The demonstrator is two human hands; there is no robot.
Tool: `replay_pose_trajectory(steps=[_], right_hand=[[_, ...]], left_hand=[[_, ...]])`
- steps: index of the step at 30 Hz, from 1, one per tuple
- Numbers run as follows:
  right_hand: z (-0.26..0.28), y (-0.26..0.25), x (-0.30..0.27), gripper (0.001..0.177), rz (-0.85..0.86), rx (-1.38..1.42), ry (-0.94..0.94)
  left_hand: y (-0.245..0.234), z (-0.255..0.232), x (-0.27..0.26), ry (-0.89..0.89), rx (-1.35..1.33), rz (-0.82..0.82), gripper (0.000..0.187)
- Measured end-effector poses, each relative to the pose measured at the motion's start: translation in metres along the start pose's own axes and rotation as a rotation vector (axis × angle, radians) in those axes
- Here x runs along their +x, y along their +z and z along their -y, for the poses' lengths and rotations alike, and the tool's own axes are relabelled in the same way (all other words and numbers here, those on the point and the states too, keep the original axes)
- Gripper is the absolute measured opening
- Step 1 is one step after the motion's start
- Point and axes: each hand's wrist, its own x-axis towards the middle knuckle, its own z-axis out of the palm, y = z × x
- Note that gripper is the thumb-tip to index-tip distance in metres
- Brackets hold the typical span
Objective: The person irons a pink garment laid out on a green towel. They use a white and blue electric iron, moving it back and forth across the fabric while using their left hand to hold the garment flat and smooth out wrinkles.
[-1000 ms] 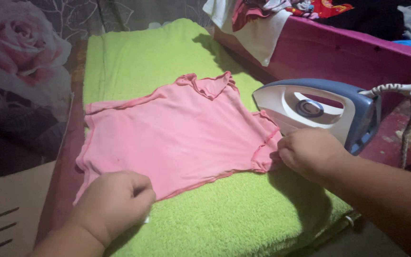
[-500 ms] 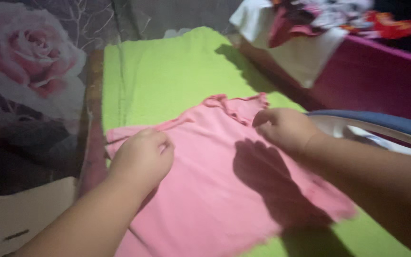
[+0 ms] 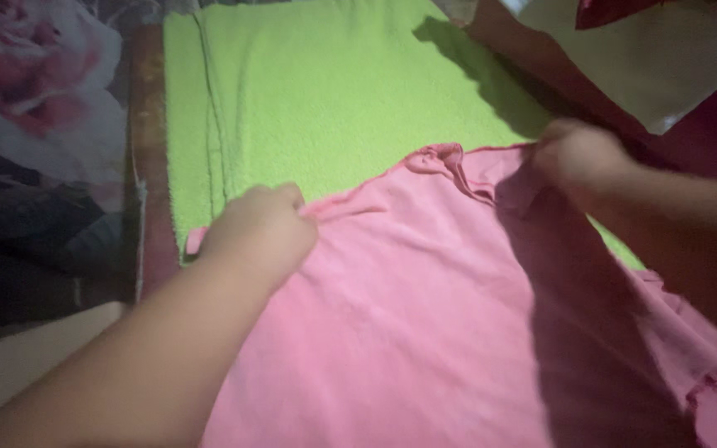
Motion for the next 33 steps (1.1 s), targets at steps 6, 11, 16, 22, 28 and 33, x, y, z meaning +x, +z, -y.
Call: replay_pose_trajectory(steps=[6, 11, 16, 22, 28, 33], right_hand=[[0.041, 0.009, -0.015, 0.032, 0.364, -0.804, -0.234], [0.066, 0.011, -0.040, 0.033, 0.385, -0.802, -0.117], [0.040, -0.020, -0.003, 0.021, 0.003, -0.311, 0.130], [0.037, -0.022, -0.005, 0.025, -0.224, 0.071, 0.069], [0.069, 0.055, -0.076, 0.013, 0.133, -0.441, -0.585], [0.070, 0.067, -0.083, 0.028, 0.027, -0.234, -1.013]], left_hand=[[0.002, 0.002, 0.007, -0.073, -0.022, -0.015, 0.039], [0.000, 0.003, 0.004, -0.072, 0.008, 0.030, 0.040], [-0.003, 0.000, 0.002, -0.095, 0.022, 0.059, 0.041], [-0.008, -0.008, -0.002, -0.097, 0.025, 0.022, 0.037], [0.015, -0.036, -0.023, 0.279, -0.079, -0.184, 0.021], [0.039, -0.031, -0.042, 0.530, -0.119, 0.001, 0.034]])
